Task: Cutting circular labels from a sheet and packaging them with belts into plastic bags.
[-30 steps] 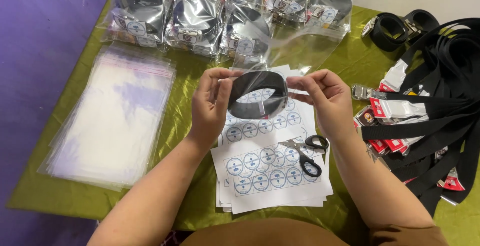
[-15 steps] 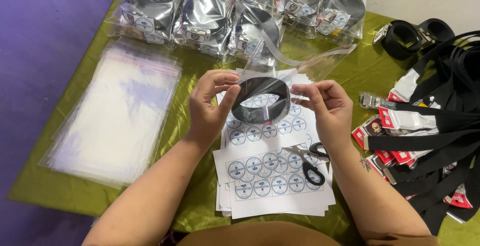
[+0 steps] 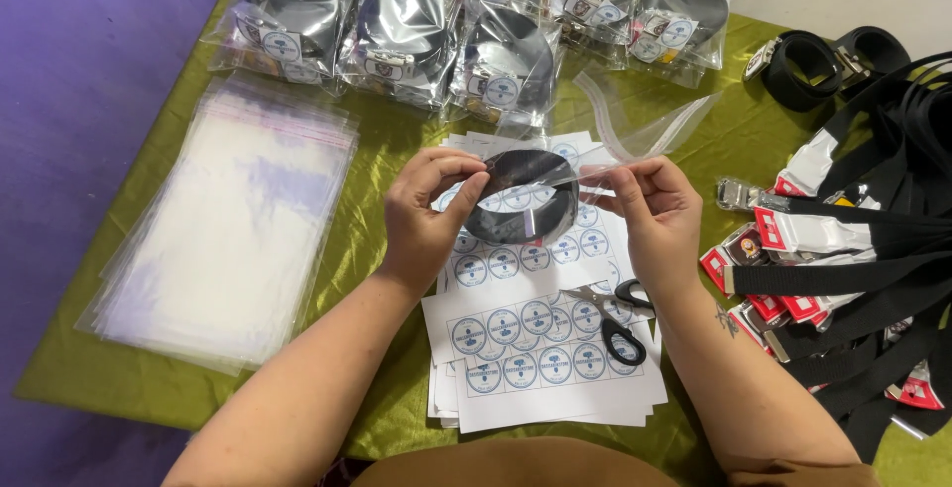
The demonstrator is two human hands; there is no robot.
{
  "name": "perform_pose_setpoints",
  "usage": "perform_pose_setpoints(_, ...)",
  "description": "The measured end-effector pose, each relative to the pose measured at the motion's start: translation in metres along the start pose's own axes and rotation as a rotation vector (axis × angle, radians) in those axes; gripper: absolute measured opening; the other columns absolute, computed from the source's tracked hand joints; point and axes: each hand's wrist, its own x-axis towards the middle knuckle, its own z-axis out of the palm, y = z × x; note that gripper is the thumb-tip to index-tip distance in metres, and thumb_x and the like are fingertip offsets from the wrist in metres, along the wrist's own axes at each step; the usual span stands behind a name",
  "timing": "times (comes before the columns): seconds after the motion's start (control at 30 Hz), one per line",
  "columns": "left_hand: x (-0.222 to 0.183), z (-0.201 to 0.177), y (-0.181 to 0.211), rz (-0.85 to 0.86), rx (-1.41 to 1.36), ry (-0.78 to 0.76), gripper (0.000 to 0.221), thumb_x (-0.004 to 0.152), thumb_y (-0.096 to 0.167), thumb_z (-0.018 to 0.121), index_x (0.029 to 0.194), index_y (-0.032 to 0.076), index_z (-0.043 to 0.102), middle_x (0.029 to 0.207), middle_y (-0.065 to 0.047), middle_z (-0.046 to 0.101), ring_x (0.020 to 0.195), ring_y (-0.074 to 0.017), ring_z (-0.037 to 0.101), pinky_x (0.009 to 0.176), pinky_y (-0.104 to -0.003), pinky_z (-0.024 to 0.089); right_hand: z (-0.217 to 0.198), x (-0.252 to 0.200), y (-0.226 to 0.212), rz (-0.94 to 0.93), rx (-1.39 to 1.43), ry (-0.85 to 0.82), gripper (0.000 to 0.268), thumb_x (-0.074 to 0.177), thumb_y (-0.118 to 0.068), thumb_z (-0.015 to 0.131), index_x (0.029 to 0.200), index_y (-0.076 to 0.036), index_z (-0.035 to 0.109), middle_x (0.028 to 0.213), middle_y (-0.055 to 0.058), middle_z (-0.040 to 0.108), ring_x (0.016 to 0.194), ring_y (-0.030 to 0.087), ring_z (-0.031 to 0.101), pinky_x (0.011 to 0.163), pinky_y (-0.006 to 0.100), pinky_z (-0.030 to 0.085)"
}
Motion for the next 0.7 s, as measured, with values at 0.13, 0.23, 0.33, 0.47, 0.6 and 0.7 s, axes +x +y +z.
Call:
perform_pose_setpoints(0.13, 0.0003, 0.0003, -0.0026, -0.024, 0.004, -0.017, 0.009, 0.092, 0.004, 0.077, 0.098, -0.001, 0.075, 0.099, -0.014, 0.069, 0.097, -0.0255, 0.075, 0.086, -0.031, 0.063, 0.0002, 0.0002, -0.0004, -0.001, 0.000, -0.009, 0.017, 0.107, -0.013, 0.061, 0.104, 0.003, 0.059, 0.102, 0.024, 0.075, 0.099, 0.029, 0.076, 0.084, 0.043, 0.064)
perform_pose_setpoints(0.23, 0.0020, 0.0004, -0.0024, -0.006, 0.029, -0.039, 0.006, 0.092, 0.004, 0.076, 0.096, -0.001, 0.075, 0.097, -0.014, 0.070, 0.096, -0.0252, 0.075, 0.085, -0.031, 0.063, 0.0003, 0.0001, -0.0012, 0.003, -0.004, -0.018, 0.017, 0.107, -0.014, 0.059, 0.105, 0.003, 0.059, 0.103, 0.023, 0.075, 0.101, 0.029, 0.076, 0.085, 0.043, 0.065)
perform_pose_setpoints(0.33, 0.0012, 0.0019, -0.0066, 0.000, 0.070, -0.049, 0.005, 0.095, 0.004, 0.072, 0.097, 0.000, 0.072, 0.097, -0.013, 0.069, 0.096, -0.0258, 0.075, 0.084, -0.033, 0.063, -0.0020, 0.0010, 0.0020, -0.001, -0.005, -0.019, 0.016, 0.107, -0.014, 0.059, 0.105, 0.002, 0.059, 0.104, 0.024, 0.075, 0.101, 0.029, 0.076, 0.085, 0.043, 0.065)
perform_pose_setpoints(0.47, 0.0018, 0.0026, -0.0061, -0.132, -0.130, 0.050, 0.014, 0.108, 0.013, 0.053, 0.104, 0.001, 0.059, 0.104, -0.014, 0.068, 0.101, -0.0182, 0.069, 0.091, -0.034, 0.060, -0.0042, 0.0030, 0.0006, 0.010, -0.003, -0.003, 0.017, 0.108, -0.015, 0.058, 0.106, 0.002, 0.059, 0.106, 0.023, 0.075, 0.103, 0.028, 0.076, 0.086, 0.044, 0.065)
perform_pose_setpoints(0.6, 0.0002, 0.0021, -0.0039, -0.158, -0.177, 0.020, 0.013, 0.108, 0.017, 0.050, 0.109, 0.005, 0.053, 0.107, -0.013, 0.071, 0.106, -0.0182, 0.069, 0.096, -0.033, 0.056, -0.0033, 0.0026, -0.0009, 0.029, 0.003, -0.005, 0.017, 0.108, -0.015, 0.058, 0.106, 0.002, 0.060, 0.105, 0.022, 0.076, 0.102, 0.027, 0.076, 0.086, 0.042, 0.065)
perform_pose_setpoints(0.7, 0.0001, 0.0005, 0.0001, -0.120, -0.097, 0.008, 0.023, 0.103, 0.018, 0.064, 0.118, 0.003, 0.057, 0.103, -0.014, 0.072, 0.101, -0.0201, 0.071, 0.093, -0.036, 0.057, -0.0033, 0.0023, 0.0000, 0.037, 0.007, -0.004, 0.017, 0.108, -0.015, 0.058, 0.106, 0.001, 0.060, 0.105, 0.022, 0.076, 0.101, 0.027, 0.076, 0.085, 0.041, 0.065)
